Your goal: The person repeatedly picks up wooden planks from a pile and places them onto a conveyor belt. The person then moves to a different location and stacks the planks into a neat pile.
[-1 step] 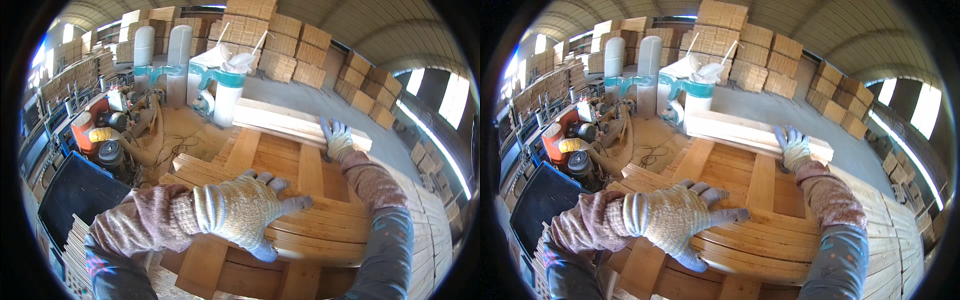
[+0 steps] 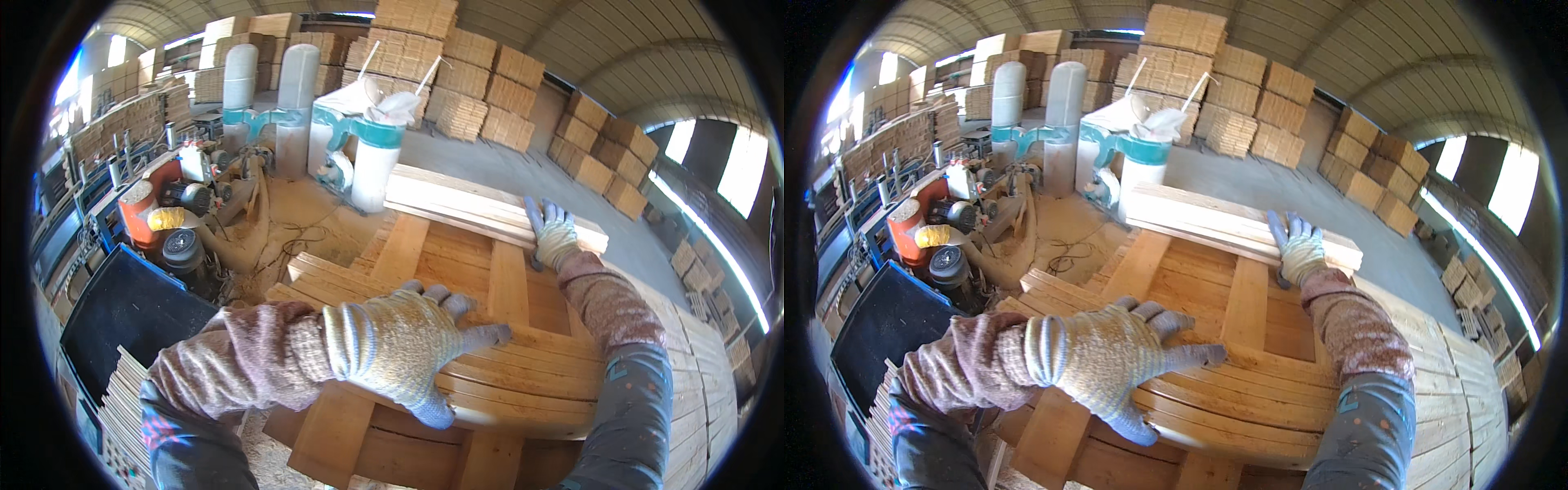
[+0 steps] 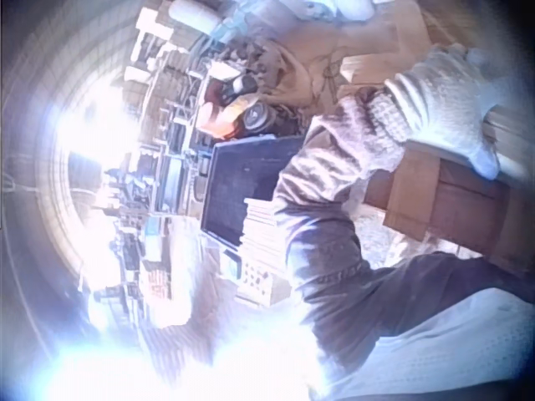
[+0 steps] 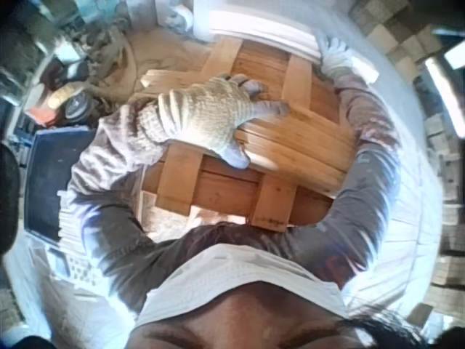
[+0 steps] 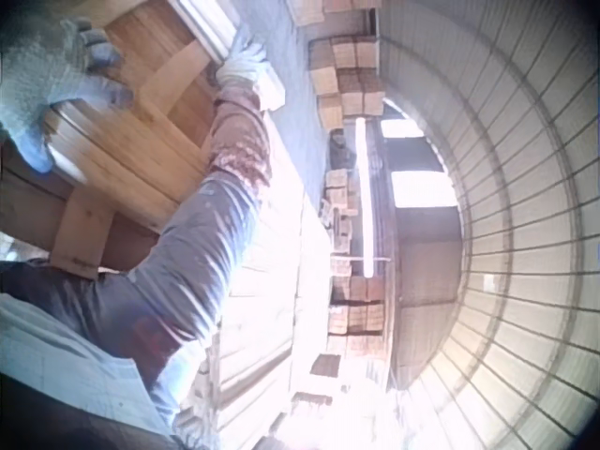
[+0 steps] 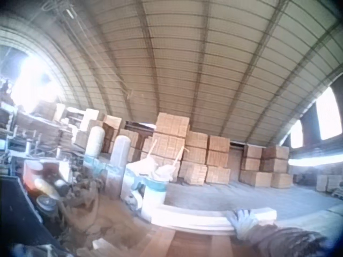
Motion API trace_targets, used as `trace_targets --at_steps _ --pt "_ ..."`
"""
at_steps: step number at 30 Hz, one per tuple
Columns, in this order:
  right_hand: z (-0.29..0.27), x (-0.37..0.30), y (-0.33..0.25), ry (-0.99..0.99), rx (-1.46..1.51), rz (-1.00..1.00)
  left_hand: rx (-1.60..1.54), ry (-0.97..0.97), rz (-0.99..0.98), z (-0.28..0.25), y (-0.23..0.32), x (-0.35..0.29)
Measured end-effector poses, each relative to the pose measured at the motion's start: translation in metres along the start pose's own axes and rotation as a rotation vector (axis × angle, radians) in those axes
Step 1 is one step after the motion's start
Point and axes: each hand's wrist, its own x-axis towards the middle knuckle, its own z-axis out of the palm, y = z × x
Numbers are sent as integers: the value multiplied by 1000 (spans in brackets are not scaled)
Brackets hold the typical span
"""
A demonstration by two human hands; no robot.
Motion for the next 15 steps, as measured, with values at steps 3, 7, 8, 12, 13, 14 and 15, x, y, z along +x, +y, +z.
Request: trace_targets --at_steps 3,7,8,12,13,14,15 --pt "-38 10 -17 -117 142 -4 43 23 -26 3 -11 7" --pt "-124 14 21 -145 250 -55 14 -108 -82 -17 -29 39" --pt "-126 22 37 -153 435 -87 24 -138 -123 -24 -29 45" --pt "-129 16 73 -246 798 -166 -5 -26 -127 -23 -48 55" --pt "-130 12 66 -231 773 -210 11 8 -143 -23 -43 50" --pt "-132 7 59 -211 751 -245 29 43 -171 -24 -36 46" --pt "-162 -6 60 -175 674 -251 51 137 -181 -27 -25 33"
